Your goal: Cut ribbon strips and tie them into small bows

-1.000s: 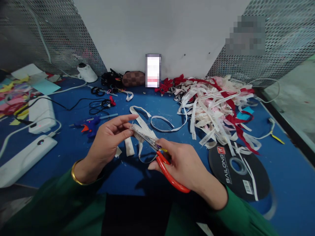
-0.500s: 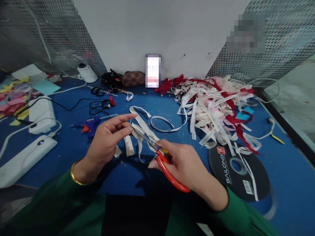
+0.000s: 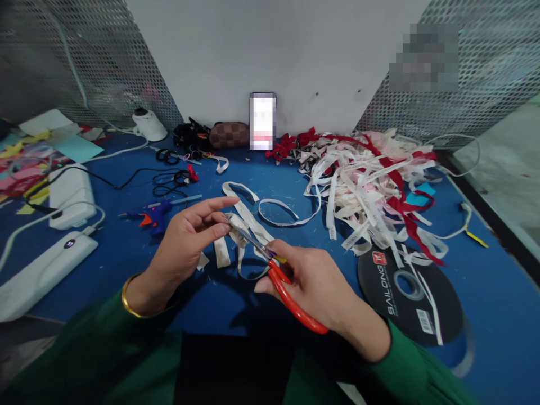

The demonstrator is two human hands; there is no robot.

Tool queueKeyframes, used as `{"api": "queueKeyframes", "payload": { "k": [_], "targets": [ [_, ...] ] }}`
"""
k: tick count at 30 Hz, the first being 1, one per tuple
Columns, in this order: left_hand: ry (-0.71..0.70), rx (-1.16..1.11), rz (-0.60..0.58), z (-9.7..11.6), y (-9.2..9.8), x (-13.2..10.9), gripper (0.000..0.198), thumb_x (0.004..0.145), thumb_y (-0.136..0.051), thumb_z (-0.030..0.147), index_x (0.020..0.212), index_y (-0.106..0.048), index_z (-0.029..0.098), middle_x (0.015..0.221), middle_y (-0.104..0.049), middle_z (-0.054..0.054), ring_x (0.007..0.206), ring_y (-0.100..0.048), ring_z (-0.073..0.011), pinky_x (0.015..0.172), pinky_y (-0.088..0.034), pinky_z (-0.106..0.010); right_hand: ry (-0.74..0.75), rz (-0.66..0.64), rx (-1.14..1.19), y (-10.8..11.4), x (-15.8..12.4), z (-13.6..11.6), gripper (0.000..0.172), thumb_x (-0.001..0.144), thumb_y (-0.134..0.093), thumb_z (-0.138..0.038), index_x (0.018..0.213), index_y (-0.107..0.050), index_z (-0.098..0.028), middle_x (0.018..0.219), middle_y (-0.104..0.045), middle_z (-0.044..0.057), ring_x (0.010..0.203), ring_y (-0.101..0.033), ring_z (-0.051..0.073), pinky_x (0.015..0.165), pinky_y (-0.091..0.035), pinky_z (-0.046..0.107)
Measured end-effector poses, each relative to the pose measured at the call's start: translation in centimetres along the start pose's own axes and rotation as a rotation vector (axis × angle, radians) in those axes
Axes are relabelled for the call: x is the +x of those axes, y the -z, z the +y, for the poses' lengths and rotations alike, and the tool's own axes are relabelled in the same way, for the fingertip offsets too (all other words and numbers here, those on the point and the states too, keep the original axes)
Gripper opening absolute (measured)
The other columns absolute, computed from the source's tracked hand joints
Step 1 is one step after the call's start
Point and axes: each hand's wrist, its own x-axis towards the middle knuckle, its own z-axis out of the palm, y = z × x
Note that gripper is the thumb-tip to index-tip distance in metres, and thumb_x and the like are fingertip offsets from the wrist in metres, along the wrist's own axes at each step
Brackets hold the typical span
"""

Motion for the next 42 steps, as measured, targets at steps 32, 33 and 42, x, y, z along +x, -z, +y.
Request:
{"api": "queueKeyframes", "payload": {
  "k": [32, 33, 42],
  "targets": [
    [0.057, -0.12, -0.071, -2.4, 0.3, 1.4, 0.037, 0.072, -0.078, 0.025, 0.107, -0.072, 0.016, 0.071, -0.065, 0.001, 0.065, -0.065, -0.0115, 0.071, -0.055, -0.028, 0.025, 0.095, 0.484, -0.5, 1.0, 1.5, 0.053, 0.082, -0.062, -0.065, 0.105, -0.056, -0.018, 0.062, -0.044, -0.007, 0.048, -0.038, 0.008, 0.045, -0.031, 0.023],
    [0.046, -0.127, -0.058, -2.6, 0.4, 1.6, 0.035, 0.071, -0.078, 0.025, 0.105, -0.073, 0.016, 0.071, -0.065, 0.001, 0.064, -0.065, -0.011, 0.07, -0.055, -0.028, 0.02, 0.136, 0.497, -0.4, 1.2, 1.6, 0.053, 0.081, -0.063, -0.065, 0.106, -0.056, -0.018, 0.061, -0.044, -0.007, 0.046, -0.038, 0.007, 0.044, -0.031, 0.023],
    [-0.019, -0.035, -0.232, -3.3, -0.5, 1.2, 0.042, 0.069, -0.077, 0.02, 0.11, -0.07, 0.012, 0.067, -0.064, 0.001, 0.065, -0.066, -0.0126, 0.071, -0.054, -0.029, 0.068, 0.421, 0.602, -2.2, 2.7, 2.1, 0.056, 0.064, -0.082, -0.044, 0.107, -0.053, -0.023, 0.079, -0.063, -0.003, 0.059, -0.057, 0.011, 0.057, -0.05, 0.028]
  ]
}}
